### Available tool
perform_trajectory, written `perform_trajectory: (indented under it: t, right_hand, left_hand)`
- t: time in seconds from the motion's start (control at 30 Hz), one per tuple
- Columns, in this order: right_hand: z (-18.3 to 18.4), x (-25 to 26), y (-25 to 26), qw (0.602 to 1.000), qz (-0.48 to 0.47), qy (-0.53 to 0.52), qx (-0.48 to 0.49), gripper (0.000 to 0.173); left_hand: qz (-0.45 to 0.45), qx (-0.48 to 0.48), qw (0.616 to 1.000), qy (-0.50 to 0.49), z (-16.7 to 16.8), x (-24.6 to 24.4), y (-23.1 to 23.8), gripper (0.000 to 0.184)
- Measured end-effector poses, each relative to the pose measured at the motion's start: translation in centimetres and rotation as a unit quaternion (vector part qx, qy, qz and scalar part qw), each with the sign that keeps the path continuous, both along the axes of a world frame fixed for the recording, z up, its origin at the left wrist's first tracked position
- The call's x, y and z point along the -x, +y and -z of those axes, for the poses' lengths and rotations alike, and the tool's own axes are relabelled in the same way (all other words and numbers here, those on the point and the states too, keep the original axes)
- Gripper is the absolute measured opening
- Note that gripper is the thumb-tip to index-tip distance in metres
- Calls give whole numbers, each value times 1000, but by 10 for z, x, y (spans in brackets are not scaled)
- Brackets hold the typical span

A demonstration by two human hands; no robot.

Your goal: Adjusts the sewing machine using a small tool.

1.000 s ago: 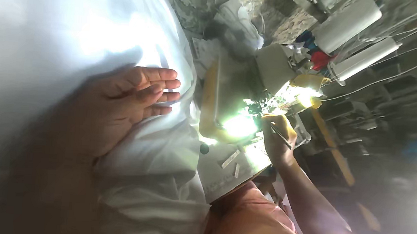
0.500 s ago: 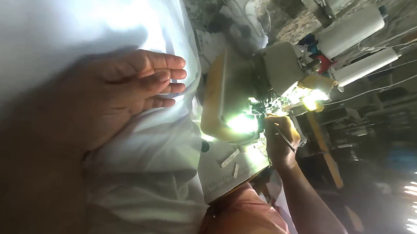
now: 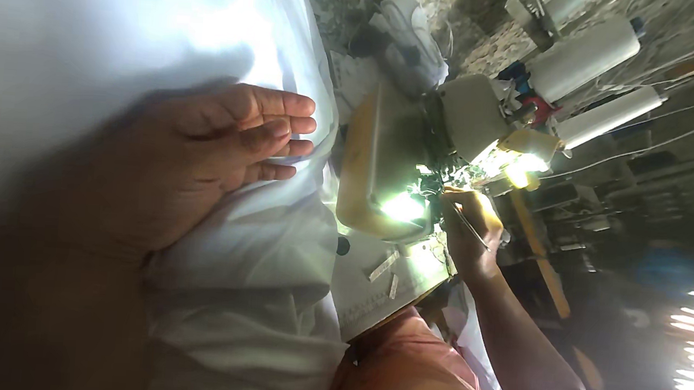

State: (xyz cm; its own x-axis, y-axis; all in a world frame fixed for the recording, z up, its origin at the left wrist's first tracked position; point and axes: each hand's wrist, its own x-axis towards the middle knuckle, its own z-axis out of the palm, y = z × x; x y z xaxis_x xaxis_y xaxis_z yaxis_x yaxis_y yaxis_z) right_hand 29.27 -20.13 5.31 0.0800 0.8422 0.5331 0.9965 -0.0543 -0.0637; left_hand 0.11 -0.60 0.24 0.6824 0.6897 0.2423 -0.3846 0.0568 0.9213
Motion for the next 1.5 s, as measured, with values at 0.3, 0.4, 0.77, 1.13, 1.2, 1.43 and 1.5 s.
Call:
perform_trajectory:
  t: [0.3, 0.4, 0.77, 1.13, 1.2, 1.43, 1.5]
  right_hand:
    - [-3, 0, 2, 1000, 6, -13, 14, 14]
    - [-3, 0, 3, 999, 4, -28, 22, 14]
    - [-8, 1, 6, 999, 30, 39, 23, 13]
    - [-55, 4, 17, 987, 17, 134, 86, 17]
    - [-77, 5, 28, 978, 22, 104, 179, 21]
    - [-131, 14, 99, 893, -60, 72, 440, 11]
    - [-129, 6, 117, 850, -64, 113, 510, 12]
  left_hand:
    - [1, 2, 1000, -2, 1, 0, 1, 29]
    - [3, 4, 1000, -4, 0, 0, 0, 29]
    - [8, 1, 1000, -24, 5, 0, 2, 28]
    - [16, -10, 1000, -19, 8, 1, 4, 29]
    - [18, -11, 1000, -11, 7, 2, 4, 29]
    - [75, -77, 994, -33, 10, -2, 22, 31]
    - [90, -103, 990, -26, 10, -2, 28, 31]
